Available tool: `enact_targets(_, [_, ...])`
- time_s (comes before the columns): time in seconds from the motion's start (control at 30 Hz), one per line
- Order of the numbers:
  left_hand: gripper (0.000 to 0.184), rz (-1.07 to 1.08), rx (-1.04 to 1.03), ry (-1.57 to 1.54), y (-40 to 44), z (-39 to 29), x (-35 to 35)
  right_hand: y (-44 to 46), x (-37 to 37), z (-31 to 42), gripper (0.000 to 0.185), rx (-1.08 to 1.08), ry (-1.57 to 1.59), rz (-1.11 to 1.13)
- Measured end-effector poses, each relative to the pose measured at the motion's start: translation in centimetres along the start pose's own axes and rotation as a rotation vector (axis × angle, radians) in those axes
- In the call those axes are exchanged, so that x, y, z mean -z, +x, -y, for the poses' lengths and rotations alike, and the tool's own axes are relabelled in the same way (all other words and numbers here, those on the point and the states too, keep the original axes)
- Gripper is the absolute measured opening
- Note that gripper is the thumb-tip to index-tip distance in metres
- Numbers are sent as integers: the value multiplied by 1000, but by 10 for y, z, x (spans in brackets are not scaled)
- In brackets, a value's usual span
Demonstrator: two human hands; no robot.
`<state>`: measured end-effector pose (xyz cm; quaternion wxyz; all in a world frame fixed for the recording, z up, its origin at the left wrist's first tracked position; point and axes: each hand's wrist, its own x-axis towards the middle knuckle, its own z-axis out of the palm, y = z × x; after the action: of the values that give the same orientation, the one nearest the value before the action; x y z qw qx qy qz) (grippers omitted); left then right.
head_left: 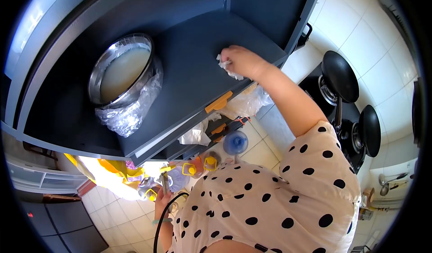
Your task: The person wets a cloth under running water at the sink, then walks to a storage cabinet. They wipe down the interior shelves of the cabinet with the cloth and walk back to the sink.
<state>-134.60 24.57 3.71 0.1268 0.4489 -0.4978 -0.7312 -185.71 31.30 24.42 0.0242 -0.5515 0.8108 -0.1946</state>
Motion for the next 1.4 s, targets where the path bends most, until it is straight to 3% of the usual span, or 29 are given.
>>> enact_targets(0.23, [59,-41,13,-47,0,9,4,5,-1,-17,25,-199,-324,-236])
enact_targets(0.3, [59,-43,9,-26,-2,9,2,3,-10,12,26,-58,-188,-193])
enact_targets(0.37, [59,-47,18,-5,0,9,2,9,-33,38,19,291,-73,-129])
enact_targets(0.47, [58,-72,83,18,5,13,5,2,-58,96,11,597,137,-145])
enact_targets(0.5, [58,-65,79,13,6,13,5,0,-57,106,16,669,73,-44])
enact_targets(0.63, [59,-49,62,-20,8,15,8,9,-49,68,23,730,108,-70])
enact_targets(0.87, [59,-111,31,-54,-5,7,-3,56,2,-115,27,-112,-407,-175])
enact_targets(0.93, [55,-132,37,-75,-6,7,-6,64,17,-127,28,-333,-382,-197])
enact_targets(1.03, [55,-137,18,-84,-10,-1,-18,132,-25,-173,29,-609,-360,-256])
enact_targets(1.1, [56,-154,29,-82,-6,13,-10,138,-27,-123,29,-282,-469,-90])
enact_targets(1.17, [57,-181,51,-100,0,21,-11,137,-39,-89,30,183,-230,-102])
enact_targets(1.27, [56,-186,52,-103,0,16,-22,139,-47,-95,29,323,-49,-161])
enact_targets(1.3, [56,-184,60,-91,-1,16,-24,137,-39,-107,28,161,-15,-134])
enact_targets(1.33, [56,-198,59,-93,-1,14,-28,132,-20,-119,28,179,-236,-126])
enact_targets(1.37, [56,-213,57,-94,-2,11,-32,136,-11,-136,26,-71,115,-130])
enact_targets(1.4, [56,-227,50,-98,-1,9,-36,136,-4,-153,27,47,-325,-167])
